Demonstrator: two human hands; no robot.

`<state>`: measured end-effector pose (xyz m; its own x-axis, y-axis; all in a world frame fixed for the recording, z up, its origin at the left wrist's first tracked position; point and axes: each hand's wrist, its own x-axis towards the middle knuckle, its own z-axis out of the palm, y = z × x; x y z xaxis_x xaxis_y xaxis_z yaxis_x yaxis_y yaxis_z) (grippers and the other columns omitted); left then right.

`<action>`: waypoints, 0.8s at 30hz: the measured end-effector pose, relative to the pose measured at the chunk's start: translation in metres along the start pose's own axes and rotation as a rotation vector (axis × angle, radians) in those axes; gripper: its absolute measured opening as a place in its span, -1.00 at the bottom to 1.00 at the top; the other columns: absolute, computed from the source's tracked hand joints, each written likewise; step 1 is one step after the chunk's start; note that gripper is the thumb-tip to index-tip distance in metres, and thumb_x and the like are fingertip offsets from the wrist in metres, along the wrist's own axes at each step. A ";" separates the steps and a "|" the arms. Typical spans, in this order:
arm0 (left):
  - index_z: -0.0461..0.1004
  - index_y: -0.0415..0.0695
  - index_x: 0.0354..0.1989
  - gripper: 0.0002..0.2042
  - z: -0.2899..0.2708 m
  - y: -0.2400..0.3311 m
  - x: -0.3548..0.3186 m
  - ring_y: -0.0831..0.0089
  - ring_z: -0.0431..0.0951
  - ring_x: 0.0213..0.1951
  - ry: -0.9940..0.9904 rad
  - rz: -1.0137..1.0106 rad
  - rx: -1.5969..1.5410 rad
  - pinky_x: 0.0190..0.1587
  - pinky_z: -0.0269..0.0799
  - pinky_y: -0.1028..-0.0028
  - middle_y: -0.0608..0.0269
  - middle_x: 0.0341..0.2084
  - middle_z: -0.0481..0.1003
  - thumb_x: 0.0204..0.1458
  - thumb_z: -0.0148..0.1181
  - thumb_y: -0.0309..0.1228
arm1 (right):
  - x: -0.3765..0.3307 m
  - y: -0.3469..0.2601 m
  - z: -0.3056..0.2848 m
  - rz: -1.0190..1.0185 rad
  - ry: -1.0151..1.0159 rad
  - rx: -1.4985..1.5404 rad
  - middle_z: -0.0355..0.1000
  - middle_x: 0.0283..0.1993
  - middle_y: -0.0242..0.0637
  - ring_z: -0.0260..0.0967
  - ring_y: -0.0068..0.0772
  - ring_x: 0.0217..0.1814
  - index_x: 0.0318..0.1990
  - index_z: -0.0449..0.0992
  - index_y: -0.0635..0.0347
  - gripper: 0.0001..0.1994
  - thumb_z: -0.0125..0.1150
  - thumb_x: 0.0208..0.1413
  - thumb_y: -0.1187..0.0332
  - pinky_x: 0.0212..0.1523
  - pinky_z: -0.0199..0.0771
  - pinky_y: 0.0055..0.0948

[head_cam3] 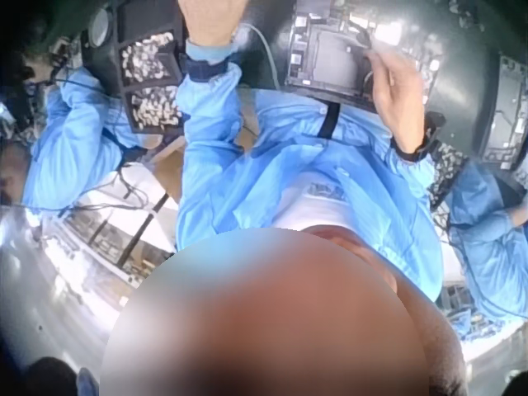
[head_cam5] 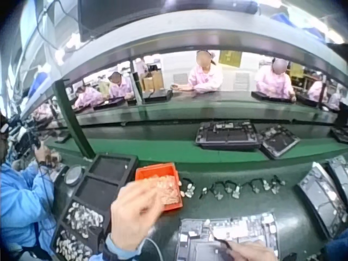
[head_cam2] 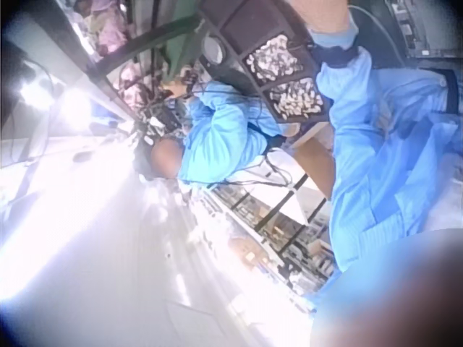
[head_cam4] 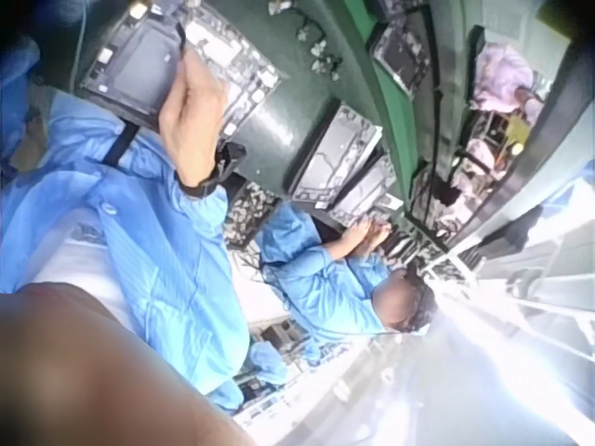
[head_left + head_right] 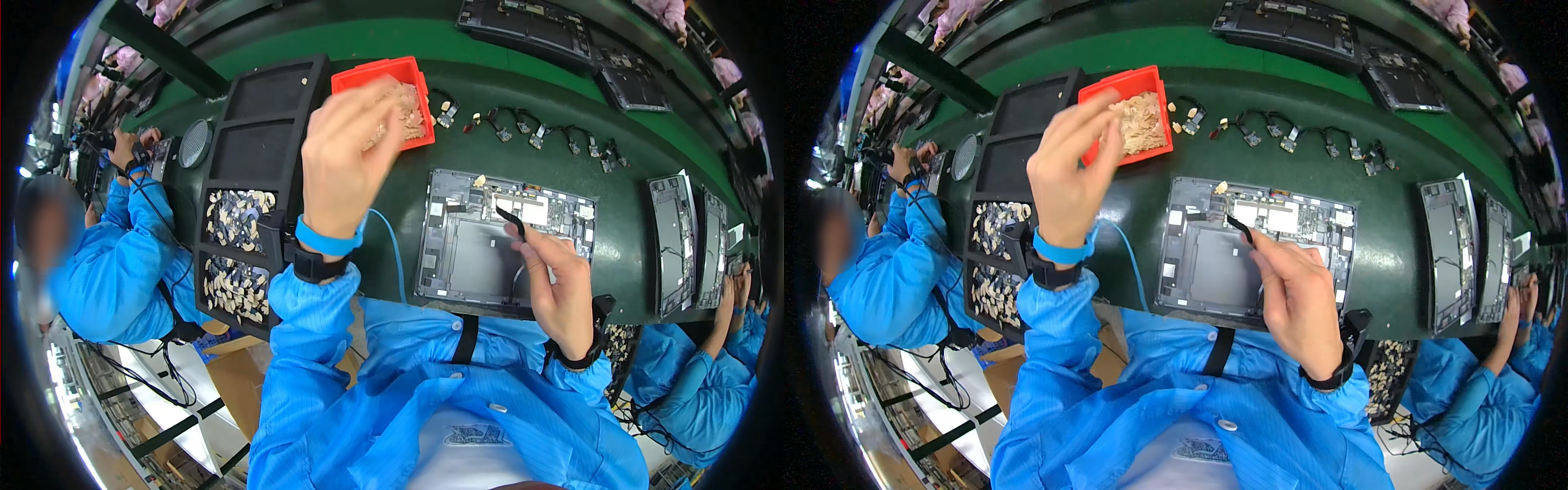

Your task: Installing internal ribbon cables and boards into a tablet or laptop chassis on an assembly line.

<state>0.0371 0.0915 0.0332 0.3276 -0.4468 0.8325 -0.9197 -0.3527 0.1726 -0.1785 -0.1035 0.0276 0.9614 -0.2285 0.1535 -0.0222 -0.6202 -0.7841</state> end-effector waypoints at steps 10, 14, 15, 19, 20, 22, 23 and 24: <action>0.69 -0.14 -0.38 -0.88 0.017 0.113 -0.022 0.36 0.68 -0.44 -0.350 -0.546 -0.626 -0.37 0.34 0.48 0.24 -0.43 0.69 0.05 0.42 -0.36 | 0.000 0.005 0.008 -0.231 0.170 -0.187 0.52 0.23 -0.08 0.43 -0.02 0.31 0.18 0.56 0.28 -0.51 0.20 0.03 0.68 0.27 0.31 -0.20; 0.69 -0.14 -0.29 -0.91 0.025 0.121 -0.028 0.34 0.65 -0.43 -0.384 -0.537 -0.715 -0.35 0.31 0.42 0.25 -0.42 0.67 0.09 0.35 -0.42 | -0.011 0.015 0.002 -0.032 0.170 0.318 0.55 0.18 -0.03 0.45 -0.13 0.30 0.18 0.56 0.36 -0.64 0.22 0.22 0.60 0.31 0.34 -0.22; 0.69 -0.14 -0.29 -0.91 0.027 0.124 -0.028 0.34 0.65 -0.43 -0.393 -0.528 -0.729 -0.35 0.31 0.42 0.25 -0.42 0.67 0.09 0.35 -0.42 | -0.016 0.019 0.003 0.121 0.193 0.678 0.57 0.15 -0.02 0.47 -0.20 0.27 0.16 0.56 0.38 -0.67 0.22 0.26 0.57 0.31 0.37 -0.24; 0.67 -0.15 -0.26 -0.90 0.033 0.131 -0.017 0.33 0.57 -0.45 -0.597 -0.389 -0.800 -0.33 0.22 0.38 0.25 -0.42 0.64 0.12 0.30 -0.42 | -0.027 0.029 -0.013 0.188 0.187 0.992 0.61 0.04 0.03 0.54 -0.31 0.14 0.10 0.59 0.44 -0.73 0.22 0.31 0.51 0.19 0.53 -0.32; 0.68 -0.18 -0.25 -0.91 0.034 0.132 -0.011 0.33 0.59 -0.43 -0.636 -0.378 -0.798 -0.29 0.25 0.39 0.20 -0.43 0.64 0.13 0.30 -0.46 | -0.027 0.033 -0.016 0.166 0.197 0.957 0.60 0.06 0.06 0.55 -0.30 0.14 0.11 0.58 0.46 -0.72 0.20 0.29 0.55 0.18 0.56 -0.33; 0.68 -0.21 -0.24 -0.91 0.040 0.134 -0.009 0.33 0.62 -0.41 -0.681 -0.366 -0.795 -0.24 0.27 0.41 0.16 -0.45 0.64 0.14 0.30 -0.50 | -0.029 0.036 -0.020 0.141 0.195 1.018 0.59 0.07 0.06 0.55 -0.29 0.15 0.12 0.57 0.46 -0.71 0.18 0.28 0.57 0.19 0.54 -0.31; 0.66 -0.19 -0.26 -0.91 0.044 0.135 -0.012 0.34 0.60 -0.41 -0.634 -0.349 -0.789 -0.27 0.24 0.40 0.22 -0.42 0.65 0.15 0.29 -0.45 | -0.031 0.038 -0.024 0.115 0.187 1.073 0.59 0.08 0.06 0.54 -0.28 0.15 0.12 0.57 0.46 -0.70 0.16 0.27 0.60 0.21 0.53 -0.30; 0.64 -0.16 -0.28 -0.90 0.046 0.136 -0.013 0.35 0.59 -0.42 -0.586 -0.333 -0.783 -0.29 0.20 0.39 0.29 -0.40 0.65 0.15 0.28 -0.41 | -0.032 0.040 -0.028 0.123 0.169 1.087 0.59 0.08 0.05 0.54 -0.26 0.14 0.10 0.59 0.44 -0.69 0.14 0.22 0.65 0.24 0.50 -0.26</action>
<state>-0.0824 0.0111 0.0215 0.4526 -0.8290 0.3285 -0.5777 0.0080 0.8162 -0.2178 -0.1421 0.0088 0.9174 -0.3943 0.0537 0.2177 0.3843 -0.8972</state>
